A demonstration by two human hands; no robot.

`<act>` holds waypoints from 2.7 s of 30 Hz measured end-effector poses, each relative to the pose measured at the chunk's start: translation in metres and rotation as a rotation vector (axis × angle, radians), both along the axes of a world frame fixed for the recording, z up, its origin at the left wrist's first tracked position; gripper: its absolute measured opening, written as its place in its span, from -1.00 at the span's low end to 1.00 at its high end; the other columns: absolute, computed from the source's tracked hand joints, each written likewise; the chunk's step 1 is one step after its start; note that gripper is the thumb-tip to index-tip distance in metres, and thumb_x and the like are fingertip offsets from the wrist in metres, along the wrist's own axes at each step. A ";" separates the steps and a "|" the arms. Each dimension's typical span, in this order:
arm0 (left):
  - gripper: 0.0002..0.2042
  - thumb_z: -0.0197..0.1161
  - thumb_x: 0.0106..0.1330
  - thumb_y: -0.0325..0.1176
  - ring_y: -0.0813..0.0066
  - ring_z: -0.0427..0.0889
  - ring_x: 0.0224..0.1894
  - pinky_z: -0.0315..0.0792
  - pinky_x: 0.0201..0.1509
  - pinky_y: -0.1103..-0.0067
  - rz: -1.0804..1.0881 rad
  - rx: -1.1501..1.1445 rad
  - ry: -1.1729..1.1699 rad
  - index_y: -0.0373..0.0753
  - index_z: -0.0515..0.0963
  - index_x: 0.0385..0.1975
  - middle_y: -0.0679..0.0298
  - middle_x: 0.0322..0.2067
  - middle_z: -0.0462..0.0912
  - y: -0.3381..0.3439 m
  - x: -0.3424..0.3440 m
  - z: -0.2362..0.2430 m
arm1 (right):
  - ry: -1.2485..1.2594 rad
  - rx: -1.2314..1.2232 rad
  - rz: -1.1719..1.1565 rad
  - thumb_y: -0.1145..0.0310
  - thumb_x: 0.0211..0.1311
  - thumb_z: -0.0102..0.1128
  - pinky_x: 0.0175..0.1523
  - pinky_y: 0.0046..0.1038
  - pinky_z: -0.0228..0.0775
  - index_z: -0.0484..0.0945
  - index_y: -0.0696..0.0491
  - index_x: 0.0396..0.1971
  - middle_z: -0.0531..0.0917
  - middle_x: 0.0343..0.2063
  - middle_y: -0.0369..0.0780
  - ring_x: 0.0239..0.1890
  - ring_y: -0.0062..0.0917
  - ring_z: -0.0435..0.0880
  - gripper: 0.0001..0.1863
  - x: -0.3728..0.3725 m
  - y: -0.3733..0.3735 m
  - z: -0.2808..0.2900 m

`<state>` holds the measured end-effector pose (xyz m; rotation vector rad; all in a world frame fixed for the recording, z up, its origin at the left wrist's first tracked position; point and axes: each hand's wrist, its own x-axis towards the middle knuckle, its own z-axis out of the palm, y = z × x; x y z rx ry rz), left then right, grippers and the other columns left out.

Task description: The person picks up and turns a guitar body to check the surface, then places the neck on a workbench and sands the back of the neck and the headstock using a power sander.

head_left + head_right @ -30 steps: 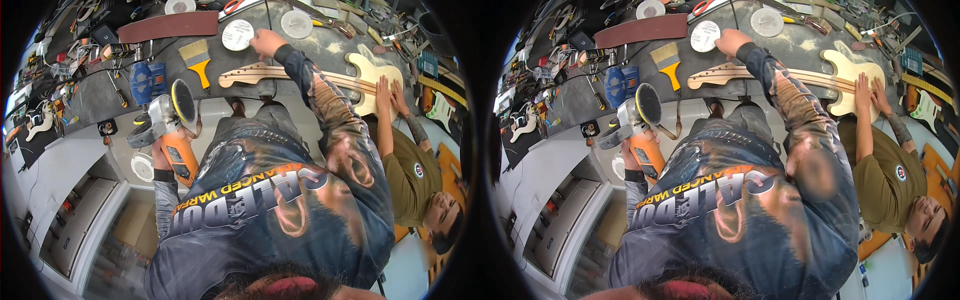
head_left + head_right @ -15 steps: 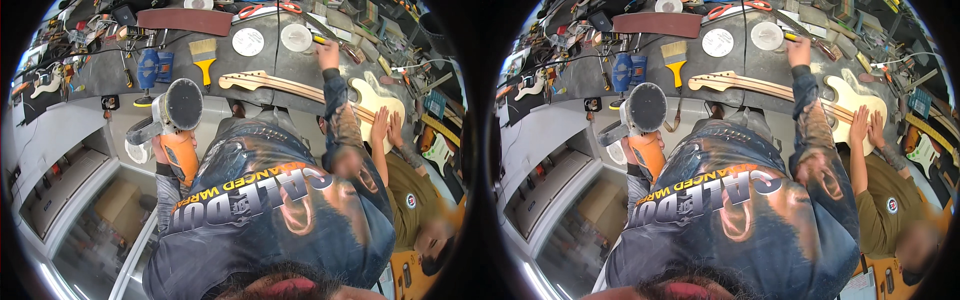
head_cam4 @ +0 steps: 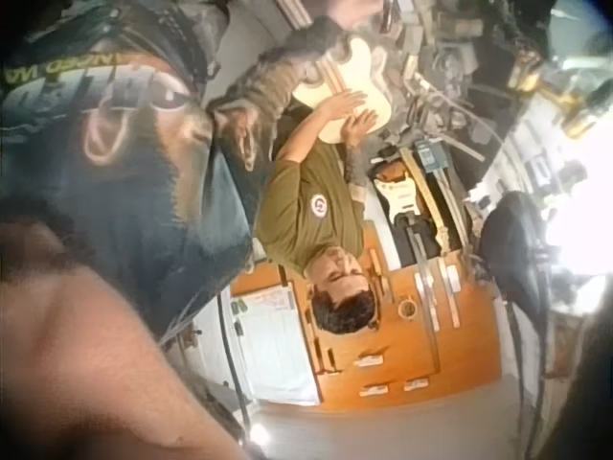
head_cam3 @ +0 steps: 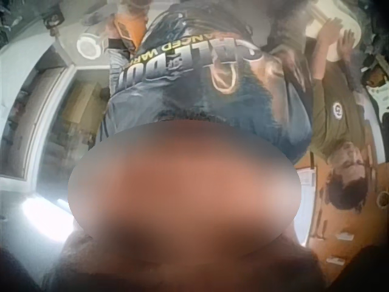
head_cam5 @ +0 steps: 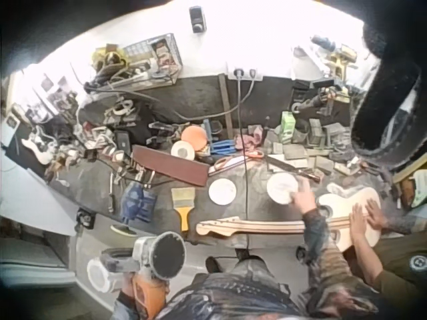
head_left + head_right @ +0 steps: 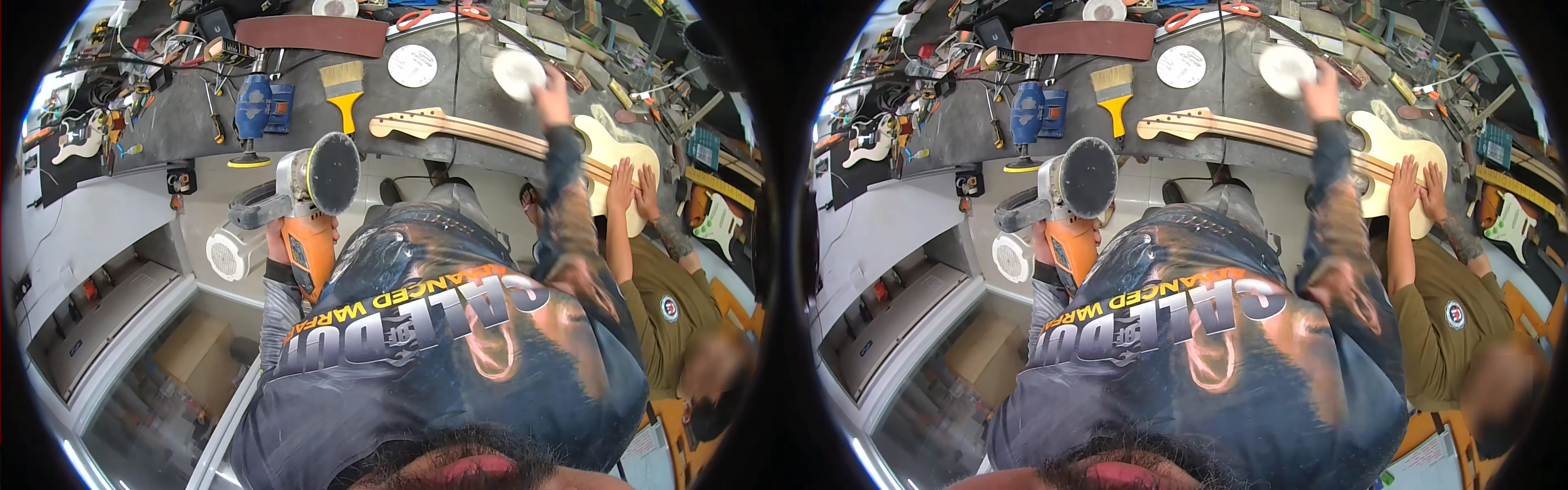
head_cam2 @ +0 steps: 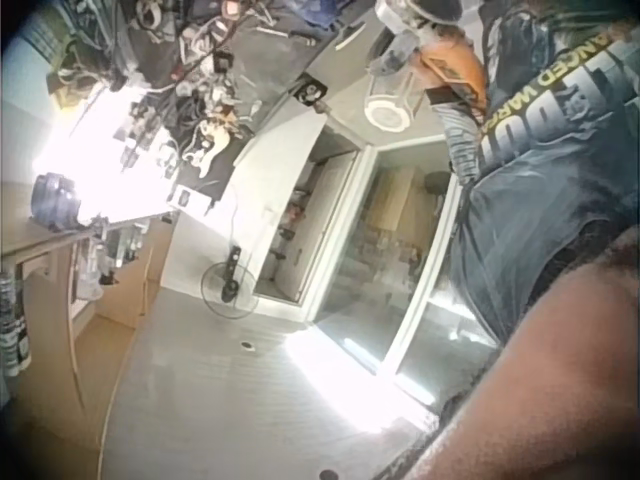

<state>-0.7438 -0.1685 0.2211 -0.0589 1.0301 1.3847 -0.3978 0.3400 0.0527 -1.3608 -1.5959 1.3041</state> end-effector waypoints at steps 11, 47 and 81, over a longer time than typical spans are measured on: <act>0.00 0.23 0.20 0.50 -0.05 0.78 -0.15 0.70 -0.08 0.26 -0.047 0.198 -0.083 -0.39 0.50 0.30 -0.18 -0.05 0.70 -0.038 -0.019 -0.019 | -0.354 -0.019 0.955 0.26 0.39 0.25 0.23 -0.34 0.42 0.53 0.05 -0.01 0.55 -0.12 -0.09 0.05 -0.24 0.54 -0.72 0.041 -0.299 0.058; -0.11 0.76 -0.01 -0.09 0.05 0.73 0.07 0.58 0.18 0.24 -0.280 0.045 1.522 -0.42 0.40 0.25 -0.03 0.06 0.68 0.028 0.045 0.091 | 1.159 -1.262 0.462 -0.51 0.54 -0.18 0.49 0.15 0.32 0.33 -0.07 0.57 0.50 0.48 -0.17 0.46 -0.23 0.53 -0.07 -0.125 -0.270 0.144; -0.34 0.72 0.06 -0.02 -0.02 0.79 -0.03 0.64 0.04 0.23 -0.501 0.076 1.802 -0.34 0.65 0.06 0.03 -0.03 0.78 0.059 0.059 0.100 | 1.177 -1.329 0.350 -0.32 0.68 -0.30 0.52 -0.04 0.37 0.43 0.06 0.49 0.64 0.35 -0.11 0.38 -0.29 0.61 -0.19 -0.148 -0.278 0.140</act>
